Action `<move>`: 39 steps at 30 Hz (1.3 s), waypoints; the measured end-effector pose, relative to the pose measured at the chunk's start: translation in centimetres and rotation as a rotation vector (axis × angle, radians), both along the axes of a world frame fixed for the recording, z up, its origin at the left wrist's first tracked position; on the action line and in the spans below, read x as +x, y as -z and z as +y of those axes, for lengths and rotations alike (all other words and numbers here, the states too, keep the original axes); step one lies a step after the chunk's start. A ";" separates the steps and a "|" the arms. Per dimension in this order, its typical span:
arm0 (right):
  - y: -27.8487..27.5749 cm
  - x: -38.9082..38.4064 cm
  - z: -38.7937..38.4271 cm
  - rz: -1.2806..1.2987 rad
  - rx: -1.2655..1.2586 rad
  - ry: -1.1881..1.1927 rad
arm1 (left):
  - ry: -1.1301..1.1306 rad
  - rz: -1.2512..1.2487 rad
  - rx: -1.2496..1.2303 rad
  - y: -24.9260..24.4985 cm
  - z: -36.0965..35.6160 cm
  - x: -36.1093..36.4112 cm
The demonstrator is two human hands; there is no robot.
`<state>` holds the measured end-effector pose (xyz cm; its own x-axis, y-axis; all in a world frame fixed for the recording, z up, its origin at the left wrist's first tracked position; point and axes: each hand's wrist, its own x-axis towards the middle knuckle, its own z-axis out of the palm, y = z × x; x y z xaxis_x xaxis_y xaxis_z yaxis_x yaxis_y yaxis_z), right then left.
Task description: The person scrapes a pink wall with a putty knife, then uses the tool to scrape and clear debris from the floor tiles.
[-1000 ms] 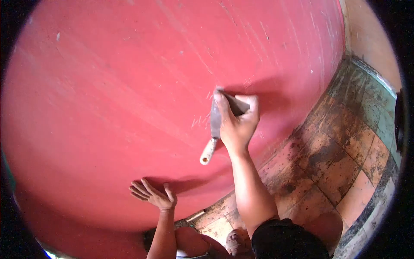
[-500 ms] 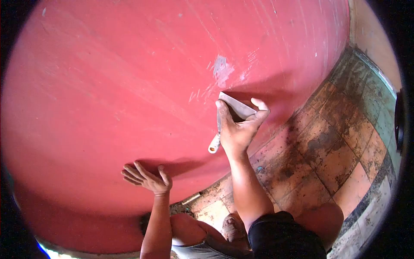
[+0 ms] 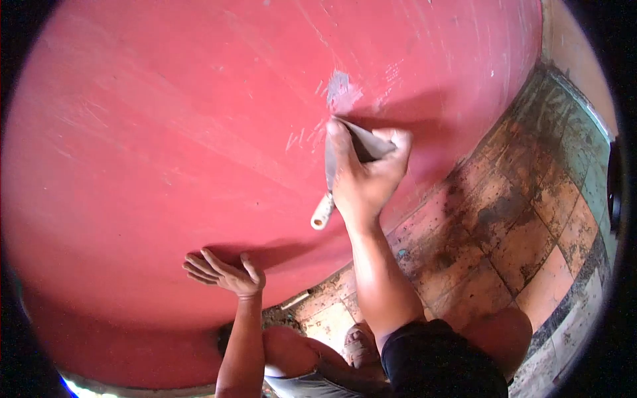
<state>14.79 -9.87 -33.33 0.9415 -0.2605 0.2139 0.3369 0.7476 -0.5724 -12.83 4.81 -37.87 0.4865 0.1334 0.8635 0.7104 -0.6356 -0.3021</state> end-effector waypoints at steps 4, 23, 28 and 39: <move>0.3 0.4 -0.7 -0.005 -0.050 -0.051 | 0.009 -0.002 -0.002 -0.1 -0.1 0.4; 1.8 3.0 -0.1 -0.132 -0.131 -0.021 | -0.003 -0.049 -0.033 0.4 -0.5 0.6; 0.4 2.8 -2.0 -0.028 0.003 -0.197 | -0.007 -0.031 -0.017 0.2 -0.4 0.6; 0.5 3.3 -0.8 -0.021 -0.013 -0.101 | 0.002 -0.069 -0.057 0.3 -0.8 1.2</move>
<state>18.11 -10.70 -33.84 0.9581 -0.1616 0.2365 0.2722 0.7710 -0.5757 -11.59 4.06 -38.14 0.4264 0.1823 0.8860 0.7273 -0.6515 -0.2160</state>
